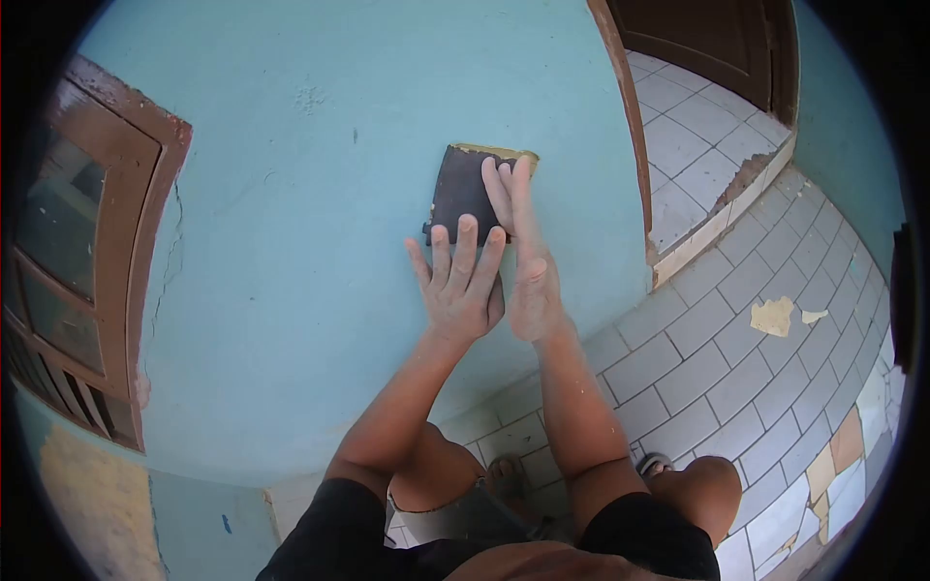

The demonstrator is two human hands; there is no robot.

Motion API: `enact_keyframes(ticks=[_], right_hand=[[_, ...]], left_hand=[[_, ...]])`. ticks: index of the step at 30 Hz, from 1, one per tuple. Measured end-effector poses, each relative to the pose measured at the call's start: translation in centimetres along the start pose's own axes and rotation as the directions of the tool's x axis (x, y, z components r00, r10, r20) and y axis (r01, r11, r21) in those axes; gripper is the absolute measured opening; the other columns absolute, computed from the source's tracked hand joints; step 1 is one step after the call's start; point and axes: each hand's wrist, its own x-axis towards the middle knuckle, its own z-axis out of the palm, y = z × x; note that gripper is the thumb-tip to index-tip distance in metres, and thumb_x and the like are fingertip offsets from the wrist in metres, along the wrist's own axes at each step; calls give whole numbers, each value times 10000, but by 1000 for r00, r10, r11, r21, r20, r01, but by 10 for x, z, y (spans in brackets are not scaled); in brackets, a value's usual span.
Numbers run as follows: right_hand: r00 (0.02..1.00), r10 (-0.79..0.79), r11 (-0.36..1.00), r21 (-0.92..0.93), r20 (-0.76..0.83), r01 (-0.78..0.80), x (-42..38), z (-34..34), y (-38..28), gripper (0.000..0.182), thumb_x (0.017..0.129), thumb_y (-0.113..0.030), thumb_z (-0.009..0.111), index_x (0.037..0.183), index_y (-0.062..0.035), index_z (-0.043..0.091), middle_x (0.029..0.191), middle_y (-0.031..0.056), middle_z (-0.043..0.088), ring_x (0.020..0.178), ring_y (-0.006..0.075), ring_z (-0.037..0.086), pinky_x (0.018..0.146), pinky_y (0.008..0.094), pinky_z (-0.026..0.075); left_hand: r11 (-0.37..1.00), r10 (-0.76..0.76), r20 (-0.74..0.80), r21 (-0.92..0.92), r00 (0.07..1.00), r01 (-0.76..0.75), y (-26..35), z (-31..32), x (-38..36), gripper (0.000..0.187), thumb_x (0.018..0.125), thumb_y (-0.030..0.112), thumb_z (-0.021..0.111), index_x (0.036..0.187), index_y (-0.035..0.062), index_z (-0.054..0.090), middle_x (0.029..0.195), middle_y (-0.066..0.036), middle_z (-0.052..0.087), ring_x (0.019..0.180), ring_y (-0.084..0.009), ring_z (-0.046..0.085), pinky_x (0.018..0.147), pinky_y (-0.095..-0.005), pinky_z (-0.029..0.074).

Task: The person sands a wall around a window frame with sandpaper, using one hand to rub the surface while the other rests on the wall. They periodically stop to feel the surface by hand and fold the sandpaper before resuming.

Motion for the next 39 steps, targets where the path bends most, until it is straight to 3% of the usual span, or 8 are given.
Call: enact_keyframes(ticks=[7, 12, 20, 25, 27, 30, 32, 39], right_hand=[[915, -139, 968, -245, -378, 46, 109, -78, -21, 780, 1105, -555, 164, 1578, 59, 252, 1357, 213, 638, 1363, 276, 520, 1177, 415, 332], [878, -197, 802, -587, -437, -112, 183, -118, 4, 675, 1106, -481, 331, 1498, 59, 432, 1511, 249, 484, 1402, 377, 455, 1180, 425, 330], [878, -380, 591, -807, -291, -11, 168, -106, 45, 625, 1022, -463, 571, 1367, 59, 582, 1372, 237, 602, 1241, 363, 590, 1065, 426, 450], [820, -298, 765, -636, -489, -101, 155, -61, 28, 551, 1002, -415, 608, 1277, 61, 644, 1262, 230, 652, 1132, 356, 642, 990, 431, 490], [741, -216, 900, -424, -636, -101, 142, -30, 17, 544, 1017, -393, 602, 1365, 25, 602, 1344, 199, 625, 1211, 303, 620, 1021, 359, 489], [635, -180, 981, -185, -751, 60, 129, 12, 19, 463, 999, -326, 640, 1321, 7, 638, 1268, 178, 650, 1138, 253, 641, 960, 312, 512], [645, -160, 982, -189, -748, 24, 115, 47, 6, 446, 1001, -308, 640, 1320, 4, 638, 1241, 173, 652, 1124, 247, 641, 952, 306, 514], [754, -201, 974, -208, -625, 87, 125, 29, 8, 389, 999, -320, 656, 1224, -5, 698, 1235, 147, 634, 1115, 217, 638, 904, 309, 538]], left_hand=[[910, -254, 249, 388, 935, 144, -33, -41, 92, 631, 1028, 338, 499, 1589, 76, 383, 1688, -101, 285, 1581, -360, 149, 1228, -649, -14], [555, -670, -434, 245, 602, 795, -91, -101, 13, 721, 1064, 292, 430, 1621, -53, 128, 1703, -260, 75, 1567, -479, 10, 1209, -643, -60], [884, -245, 402, 466, 882, 34, -61, -96, 19, 903, 955, 379, 543, 1572, -141, 138, 1654, -375, 54, 1539, -553, 25, 1193, -706, 7], [317, -804, -414, 309, 427, 897, -136, -170, 17, 756, 1095, 353, 341, 1568, -155, 42, 1657, -368, 17, 1549, -518, -39, 1238, -573, -63], [499, -691, -351, 401, 632, 769, -127, -153, -1, 789, 1054, 319, 419, 1571, -152, 53, 1662, -360, 17, 1565, -476, -7, 1253, -562, -14], [845, -364, 357, 516, 860, 143, -60, -118, -20, 846, 942, 296, 544, 1583, -109, 169, 1647, -384, 63, 1554, -503, 59, 1253, -588, 75], [895, -97, 543, 414, 834, -165, -61, -113, -31, 864, 905, 297, 578, 1585, -90, 211, 1640, -393, 80, 1544, -529, 74, 1245, -615, 94], [577, -688, -173, 459, 705, 676, -150, -196, 3, 931, 1001, 421, 531, 1591, -111, 46, 1641, -401, -33, 1535, -554, -43, 1228, -614, 2]])
